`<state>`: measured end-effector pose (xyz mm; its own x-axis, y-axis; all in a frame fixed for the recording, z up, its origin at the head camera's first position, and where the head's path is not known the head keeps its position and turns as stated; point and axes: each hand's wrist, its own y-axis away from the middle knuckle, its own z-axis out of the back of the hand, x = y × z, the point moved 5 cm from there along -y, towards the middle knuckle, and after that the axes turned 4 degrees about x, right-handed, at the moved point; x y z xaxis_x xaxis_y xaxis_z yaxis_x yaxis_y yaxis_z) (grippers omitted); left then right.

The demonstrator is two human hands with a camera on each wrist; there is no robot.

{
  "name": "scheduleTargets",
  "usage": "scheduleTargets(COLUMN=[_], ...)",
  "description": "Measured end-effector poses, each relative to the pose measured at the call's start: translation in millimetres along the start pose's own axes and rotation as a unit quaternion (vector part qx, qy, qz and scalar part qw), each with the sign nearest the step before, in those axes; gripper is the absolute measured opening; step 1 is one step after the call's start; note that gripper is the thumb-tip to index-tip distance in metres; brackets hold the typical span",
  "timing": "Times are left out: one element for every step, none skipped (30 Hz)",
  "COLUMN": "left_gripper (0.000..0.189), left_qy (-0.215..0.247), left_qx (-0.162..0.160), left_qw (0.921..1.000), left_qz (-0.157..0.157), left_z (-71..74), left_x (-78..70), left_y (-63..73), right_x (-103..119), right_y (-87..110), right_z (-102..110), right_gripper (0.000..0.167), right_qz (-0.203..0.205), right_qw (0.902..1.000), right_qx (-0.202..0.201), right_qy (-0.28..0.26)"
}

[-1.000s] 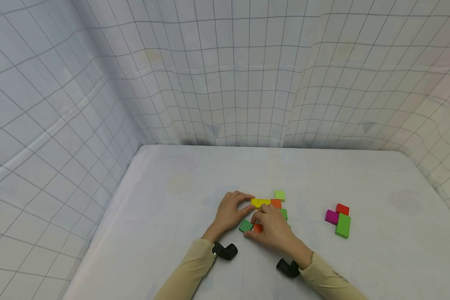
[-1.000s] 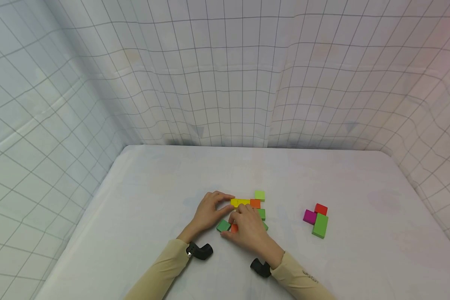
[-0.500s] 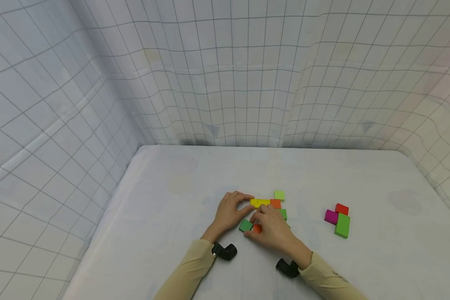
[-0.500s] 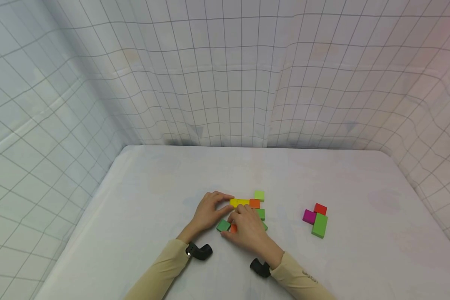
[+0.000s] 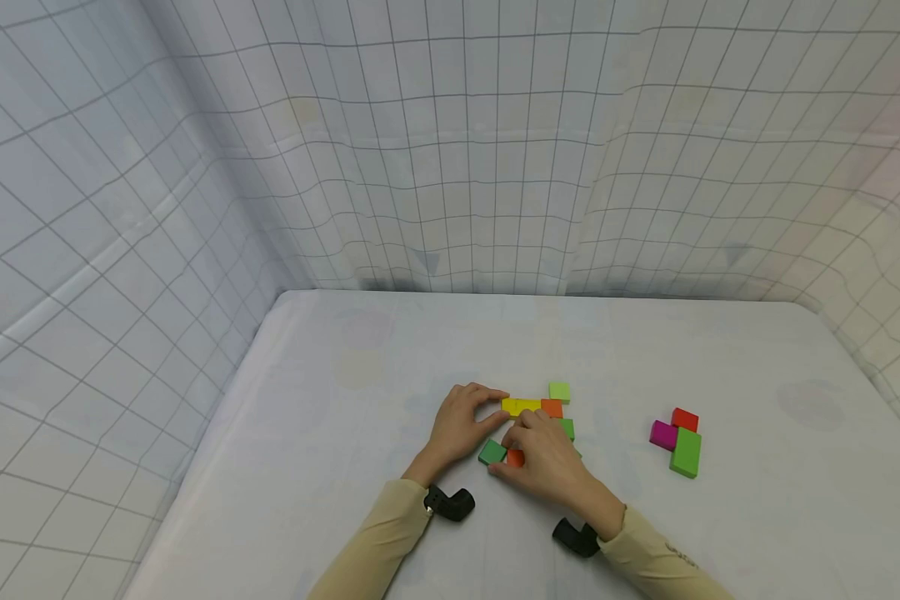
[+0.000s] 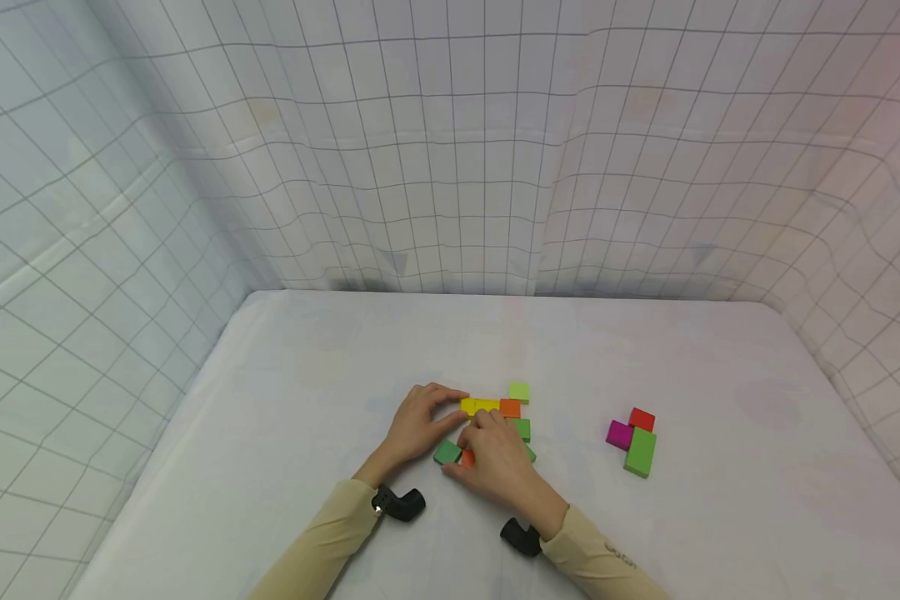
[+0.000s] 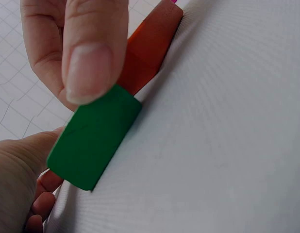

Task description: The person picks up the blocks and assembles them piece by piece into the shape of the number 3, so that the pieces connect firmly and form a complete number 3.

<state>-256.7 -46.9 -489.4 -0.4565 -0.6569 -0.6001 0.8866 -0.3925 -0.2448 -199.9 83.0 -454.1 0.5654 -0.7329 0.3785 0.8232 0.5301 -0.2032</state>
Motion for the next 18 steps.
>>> scheduleTargets(left_gripper=[0.032, 0.032, 0.032, 0.032, 0.032, 0.032, 0.032, 0.032, 0.032, 0.032, 0.032, 0.032, 0.032, 0.032, 0.032, 0.032, 0.032, 0.032], left_qy=[0.000, -0.001, -0.001, -0.001, -0.001, -0.002, -0.002, -0.002, -0.001, -0.001, 0.001, 0.003, 0.004, 0.005, 0.006, 0.006, 0.006, 0.006], left_qx=[0.000, 0.001, 0.001, 0.001, 0.001, 0.001, 0.001, 0.000, 0.000, -0.001, -0.001, -0.002, -0.003, -0.003, -0.003, -0.004, -0.004, -0.004], left_qw=[1.0000, 1.0000, 1.0000, 1.0000, 1.0000, 1.0000, 1.0000, 1.0000, 1.0000, 1.0000, 1.0000, 1.0000, 1.0000, 1.0000, 1.0000, 1.0000, 1.0000, 1.0000], left_qz=[0.001, 0.001, 0.001, 0.001, 0.001, 0.000, 0.000, -0.002, -0.001, -0.003, -0.003, -0.003, -0.004, -0.004, -0.004, -0.004, -0.004, -0.004], left_z=[0.0, 0.1, 0.3, 0.5, 0.6, 0.7, 0.8, 0.9, 0.9, 0.8, 0.8, 0.9, 1.1, 1.1, 1.3, 1.4, 1.5, 1.7], left_x=[0.0, -0.2, -0.4, -0.7, -1.0, -1.1, -1.4, -1.5, -1.6, -1.6, -1.6, -1.6, -1.9, -1.8, -2.1, -2.3, -2.4, -2.5], left_y=[-0.1, 0.0, 0.0, 0.1, 0.1, 0.0, 0.1, 0.1, 0.2, 0.2, 0.2, 0.2, 0.4, 0.4, 0.5, 0.5, 0.6, 0.7], right_x=[-0.3, -0.3, -0.3, -0.3, -0.3, -0.1, -0.1, 0.1, 0.1, 0.1, 0.0, -0.1, -0.1, 0.0, 0.0, -0.2, -0.1, 0.0], right_y=[0.0, 0.0, 0.1, 0.2, 0.2, 0.3, 0.5, 0.6, 0.6, 0.6, 0.6, 0.6, 0.4, 0.3, 0.2, 0.0, 0.0, -0.1], right_z=[-0.2, -0.3, -0.3, -0.3, -0.1, 0.2, 0.2, 0.4, 0.5, 0.4, 0.4, 0.3, 0.3, 0.4, 0.3, 0.0, 0.0, 0.1], right_gripper=[0.030, 0.030, 0.030, 0.030, 0.030, 0.030, 0.030, 0.030, 0.030, 0.030, 0.030, 0.030, 0.030, 0.029, 0.029, 0.029, 0.029, 0.029], right_qz=[-0.001, -0.001, 0.000, 0.000, 0.000, 0.001, 0.002, 0.003, 0.004, 0.004, 0.003, 0.003, 0.003, 0.004, 0.004, 0.004, 0.005, 0.006], right_qw=[1.0000, 1.0000, 1.0000, 1.0000, 1.0000, 1.0000, 1.0000, 1.0000, 1.0000, 1.0000, 1.0000, 1.0000, 1.0000, 1.0000, 1.0000, 1.0000, 1.0000, 1.0000], right_qx=[0.001, 0.001, 0.000, 0.000, -0.001, -0.002, -0.003, -0.005, -0.006, -0.006, -0.005, -0.004, -0.004, -0.004, -0.003, -0.002, -0.001, -0.002], right_qy=[0.000, 0.000, 0.000, 0.000, 0.001, 0.001, 0.001, 0.002, 0.002, 0.003, 0.002, 0.002, 0.001, 0.000, 0.000, 0.001, 0.001, 0.002])
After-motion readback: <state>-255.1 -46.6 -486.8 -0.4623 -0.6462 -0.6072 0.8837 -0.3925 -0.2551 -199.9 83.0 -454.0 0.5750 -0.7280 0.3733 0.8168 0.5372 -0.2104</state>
